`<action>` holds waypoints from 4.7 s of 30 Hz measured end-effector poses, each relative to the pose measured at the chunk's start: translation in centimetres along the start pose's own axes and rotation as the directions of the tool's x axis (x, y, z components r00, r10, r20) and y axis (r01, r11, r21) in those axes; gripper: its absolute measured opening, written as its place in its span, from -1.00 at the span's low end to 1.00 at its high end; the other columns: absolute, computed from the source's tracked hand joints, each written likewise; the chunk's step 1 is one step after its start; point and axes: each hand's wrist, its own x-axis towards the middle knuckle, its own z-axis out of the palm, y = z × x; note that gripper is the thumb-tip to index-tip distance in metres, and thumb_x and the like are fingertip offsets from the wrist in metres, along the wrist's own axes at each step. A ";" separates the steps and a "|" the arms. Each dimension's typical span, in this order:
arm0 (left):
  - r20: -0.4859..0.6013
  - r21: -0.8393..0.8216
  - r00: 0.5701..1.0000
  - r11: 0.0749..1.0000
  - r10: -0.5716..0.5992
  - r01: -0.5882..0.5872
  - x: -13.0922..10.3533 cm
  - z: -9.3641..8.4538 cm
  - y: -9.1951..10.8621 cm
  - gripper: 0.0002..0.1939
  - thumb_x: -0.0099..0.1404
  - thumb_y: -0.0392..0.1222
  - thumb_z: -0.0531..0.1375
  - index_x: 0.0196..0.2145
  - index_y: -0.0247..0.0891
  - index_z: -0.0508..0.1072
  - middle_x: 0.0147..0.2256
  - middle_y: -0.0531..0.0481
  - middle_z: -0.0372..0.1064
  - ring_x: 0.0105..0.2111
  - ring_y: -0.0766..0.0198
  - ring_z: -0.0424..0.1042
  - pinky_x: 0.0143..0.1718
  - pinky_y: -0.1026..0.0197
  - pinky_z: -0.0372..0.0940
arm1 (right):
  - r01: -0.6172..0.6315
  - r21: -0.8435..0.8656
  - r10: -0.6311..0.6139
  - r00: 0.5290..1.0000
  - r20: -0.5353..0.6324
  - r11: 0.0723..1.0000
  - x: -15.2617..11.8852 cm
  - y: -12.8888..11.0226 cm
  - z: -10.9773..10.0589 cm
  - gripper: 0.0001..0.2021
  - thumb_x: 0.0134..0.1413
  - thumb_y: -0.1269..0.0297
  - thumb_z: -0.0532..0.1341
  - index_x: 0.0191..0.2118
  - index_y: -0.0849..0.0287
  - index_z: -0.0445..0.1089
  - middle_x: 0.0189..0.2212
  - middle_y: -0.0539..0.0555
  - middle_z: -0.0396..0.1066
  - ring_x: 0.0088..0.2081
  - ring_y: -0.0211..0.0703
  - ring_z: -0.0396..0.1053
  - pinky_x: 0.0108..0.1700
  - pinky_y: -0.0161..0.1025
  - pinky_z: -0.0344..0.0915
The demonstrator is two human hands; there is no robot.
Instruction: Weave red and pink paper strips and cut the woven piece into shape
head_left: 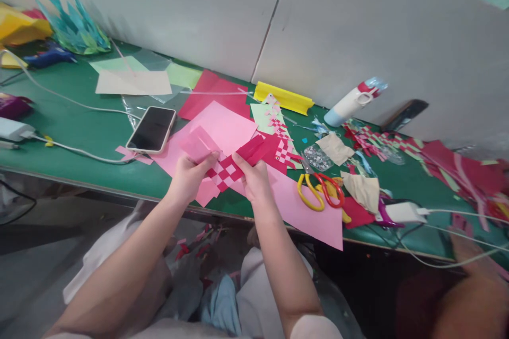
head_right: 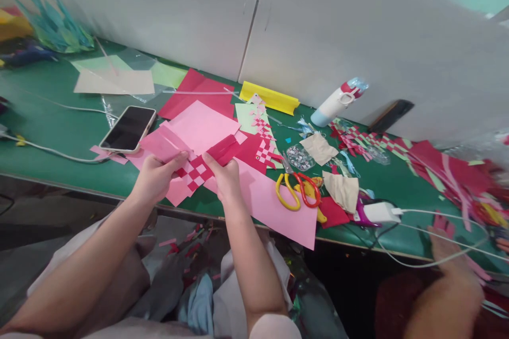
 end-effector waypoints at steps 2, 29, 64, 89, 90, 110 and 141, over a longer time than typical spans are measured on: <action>-0.013 0.040 1.000 0.999 0.021 -0.020 0.0 0.0 0.1 -0.69 0.02 -0.05 0.39 -0.35 -0.35 0.56 -0.42 -0.03 0.52 -0.41 0.27 0.48 -0.33 0.23 0.41 | -0.025 -0.018 0.026 0.998 0.063 1.000 -0.1 -0.2 -0.1 -0.70 -0.25 0.21 0.45 -0.31 0.16 0.51 -0.34 0.04 0.57 -0.24 -0.06 0.52 -0.14 -0.13 0.45; 0.124 0.088 0.981 0.987 -0.147 0.137 0.5 -0.6 1.1 -0.64 -0.05 0.07 0.41 -0.54 -0.32 0.54 -0.55 -0.03 0.47 -0.55 0.35 0.41 -0.43 0.29 0.38 | -0.026 -0.064 0.030 0.997 0.074 0.998 -0.1 -0.4 -0.7 -0.68 -0.26 0.23 0.46 -0.27 0.16 0.52 -0.29 0.04 0.58 -0.22 -0.09 0.52 -0.07 -0.11 0.45; 0.150 0.155 0.979 0.981 -0.141 0.118 0.9 -1.2 0.9 -0.69 -0.05 -0.01 0.42 -0.56 -0.33 0.50 -0.57 0.02 0.42 -0.56 0.39 0.40 -0.41 0.29 0.41 | -0.044 -0.142 0.055 0.996 0.074 0.989 0.2 -1.1 -0.9 -0.68 -0.24 0.06 0.44 -0.61 0.21 0.45 -0.68 -0.01 0.39 -0.60 -0.28 0.34 -0.41 -0.25 0.38; 0.244 0.632 0.896 0.762 -0.371 0.143 1.8 -4.2 0.8 -0.69 0.01 -0.01 0.35 -0.62 -0.27 0.41 -0.62 -0.02 0.40 -0.63 0.30 0.39 -0.62 0.31 0.27 | -0.061 -0.628 0.102 0.994 0.030 0.776 0.2 -3.0 -5.8 -0.66 -0.22 0.22 0.41 -0.23 0.20 0.50 -0.44 0.05 0.49 -0.58 -0.31 0.32 -0.58 -0.34 0.28; 0.242 0.676 0.902 0.729 -0.358 0.108 1.8 -4.2 0.9 -0.68 0.02 0.00 0.34 -0.63 -0.26 0.37 -0.65 0.03 0.34 -0.64 0.32 0.36 -0.62 0.32 0.23 | -0.063 -0.673 0.116 0.993 0.034 0.737 0.0 -3.0 -5.8 -0.67 -0.19 0.22 0.39 -0.22 0.20 0.50 -0.45 0.05 0.48 -0.59 -0.32 0.31 -0.58 -0.34 0.29; 0.511 0.859 0.854 -0.090 0.100 -0.504 -2.5 -6.0 2.0 -0.75 0.32 -0.14 0.07 -0.30 -0.19 0.54 -0.31 -0.02 0.55 -0.40 0.16 0.49 -0.49 0.21 0.22 | 0.557 -0.826 -0.109 0.830 0.548 0.085 -2.5 -3.4 -4.5 -0.86 0.15 0.32 0.22 -0.20 0.13 0.51 -0.31 0.11 0.41 -0.17 -0.04 0.36 -0.09 -0.10 0.33; 0.806 0.588 0.585 -0.215 0.086 -0.779 -4.0 -5.2 0.0 -0.72 0.36 -0.32 0.03 -0.08 -0.39 0.47 -0.07 -0.22 0.46 -0.07 0.01 0.43 -0.05 -0.03 0.41 | 0.661 -0.734 0.047 0.737 0.674 0.154 -2.9 -1.5 -3.4 -0.77 0.24 0.26 0.15 -0.12 0.16 0.52 -0.29 0.12 0.36 -0.13 -0.08 0.29 -0.01 -0.10 0.30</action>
